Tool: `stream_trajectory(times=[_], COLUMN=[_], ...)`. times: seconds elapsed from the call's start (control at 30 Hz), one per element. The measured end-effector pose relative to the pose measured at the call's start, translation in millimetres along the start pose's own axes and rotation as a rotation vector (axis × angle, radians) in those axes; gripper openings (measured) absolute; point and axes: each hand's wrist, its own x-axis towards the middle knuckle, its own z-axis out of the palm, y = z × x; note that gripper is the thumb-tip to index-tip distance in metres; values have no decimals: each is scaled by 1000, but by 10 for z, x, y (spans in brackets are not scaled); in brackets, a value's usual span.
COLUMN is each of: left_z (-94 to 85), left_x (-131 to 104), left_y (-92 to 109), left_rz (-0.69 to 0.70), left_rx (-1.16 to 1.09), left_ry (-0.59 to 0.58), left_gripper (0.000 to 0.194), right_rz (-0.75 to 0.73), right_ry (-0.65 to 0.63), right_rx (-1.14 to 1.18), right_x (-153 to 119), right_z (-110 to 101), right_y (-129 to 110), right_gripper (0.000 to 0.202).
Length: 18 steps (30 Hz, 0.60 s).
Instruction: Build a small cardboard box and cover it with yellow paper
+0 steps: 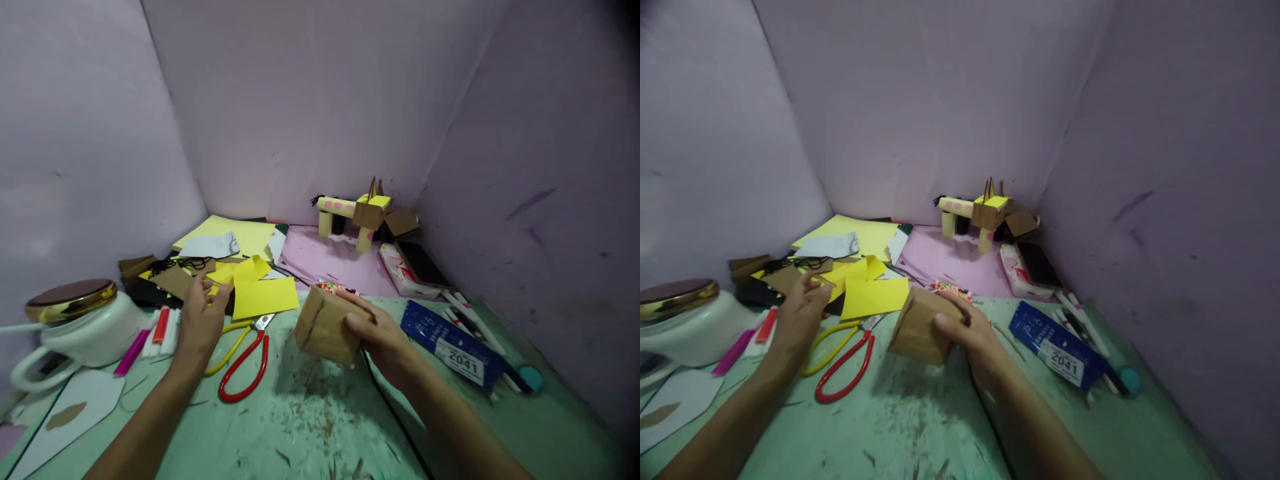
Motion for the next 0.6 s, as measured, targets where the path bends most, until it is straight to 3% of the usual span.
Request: stream_trajectory(times=[0.07,0.17,0.23,0.33,0.43,0.53,0.6], left_z=[-22,33,105,205,275,338,381], left_x=[-123,-413,-593,-738,-737,-688,-662], left_y=[57,126,115,34,-44,-101,-145], left_rz=[129,167,170,387,618,734,805], left_rx=[-116,-302,-253,-9,115,114,101], left_ry=[-56,-475,-622,-606,-610,-594,-587], left_gripper=[59,54,50,34,22,19,20], right_rz=[53,107,47,-182,-349,-372,-332], right_ry=[-4,-58,-18,137,220,231,229], right_rx=[158,221,161,-65,-307,-401,-455], right_x=[-5,-23,-13,131,491,968,1256], right_z=[-47,-87,-122,-244,-407,-530,-578], right_y=[-29,-20,-31,-197,-500,-677,-633], right_gripper=[66,68,69,72,76,75,73])
